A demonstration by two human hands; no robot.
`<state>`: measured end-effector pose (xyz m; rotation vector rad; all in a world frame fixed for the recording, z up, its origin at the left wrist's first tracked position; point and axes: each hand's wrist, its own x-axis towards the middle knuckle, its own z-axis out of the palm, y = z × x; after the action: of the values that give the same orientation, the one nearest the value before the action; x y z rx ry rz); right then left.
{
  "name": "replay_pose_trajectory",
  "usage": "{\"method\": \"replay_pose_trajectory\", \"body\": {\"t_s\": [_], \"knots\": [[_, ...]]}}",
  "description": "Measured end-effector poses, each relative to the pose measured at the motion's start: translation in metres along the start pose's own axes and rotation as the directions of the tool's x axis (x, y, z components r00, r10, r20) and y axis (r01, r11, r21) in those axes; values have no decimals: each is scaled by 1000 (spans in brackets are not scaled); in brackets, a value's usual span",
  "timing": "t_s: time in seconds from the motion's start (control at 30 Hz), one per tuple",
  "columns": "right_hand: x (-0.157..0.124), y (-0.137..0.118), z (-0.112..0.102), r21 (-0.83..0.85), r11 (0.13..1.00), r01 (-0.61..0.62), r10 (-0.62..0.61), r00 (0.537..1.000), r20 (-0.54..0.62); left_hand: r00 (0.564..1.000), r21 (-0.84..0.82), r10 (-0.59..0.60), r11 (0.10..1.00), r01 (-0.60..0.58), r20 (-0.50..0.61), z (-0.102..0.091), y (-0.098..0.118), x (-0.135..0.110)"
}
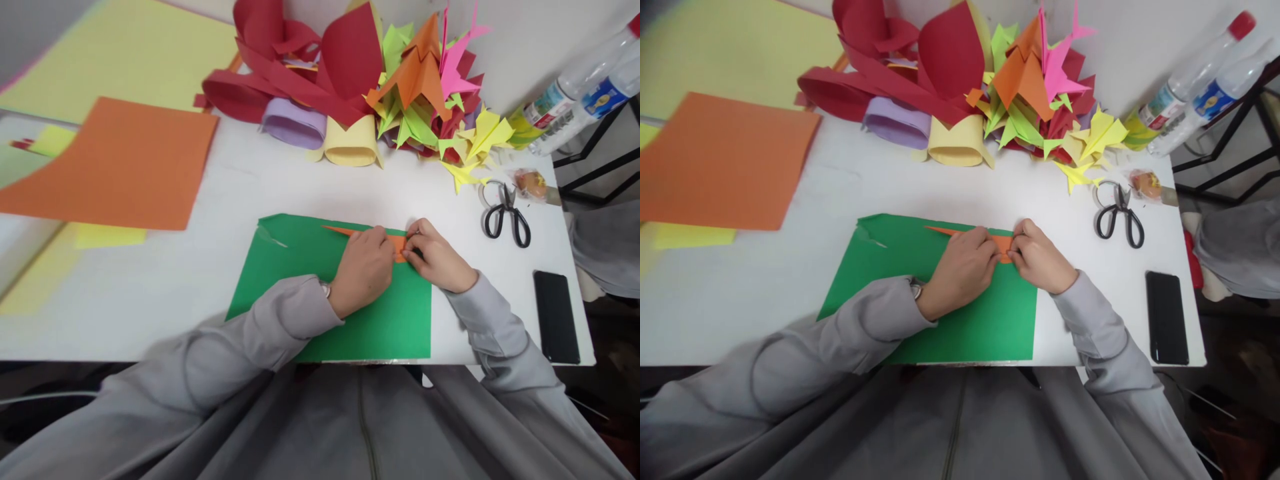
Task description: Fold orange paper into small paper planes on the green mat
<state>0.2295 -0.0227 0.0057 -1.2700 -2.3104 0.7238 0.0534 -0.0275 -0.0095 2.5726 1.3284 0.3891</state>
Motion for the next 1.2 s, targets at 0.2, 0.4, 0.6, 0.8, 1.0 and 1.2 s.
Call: {"method": "replay_pose_trajectory", "body": {"t_s": [0.2, 0.4, 0.6, 0.8, 1.0, 1.2], "knots": [[1, -1, 1, -49, 999, -3, 3, 1000, -12, 999, 83, 36, 996, -37, 23, -1, -1, 1], [2, 0, 3, -33, 999, -19, 19, 1000, -7, 997, 85, 79, 993, -81, 20, -1, -7, 3], [2, -1, 2, -36, 999, -18, 17, 1000, -16, 995, 57, 100, 993, -102, 30, -4, -10, 3], [2, -2, 4, -31, 999, -39, 39, 999, -23, 994, 87, 107, 990, -109, 32, -7, -7, 4], [0, -3, 2, -188, 979, -78, 69, 996, -54, 992, 19, 122, 992, -122, -21, -5, -10, 2], [0, 0, -1, -204, 970, -131, 121, 991, -61, 971, -126, 225, 964, -234, -79, -5, -19, -2]]}}
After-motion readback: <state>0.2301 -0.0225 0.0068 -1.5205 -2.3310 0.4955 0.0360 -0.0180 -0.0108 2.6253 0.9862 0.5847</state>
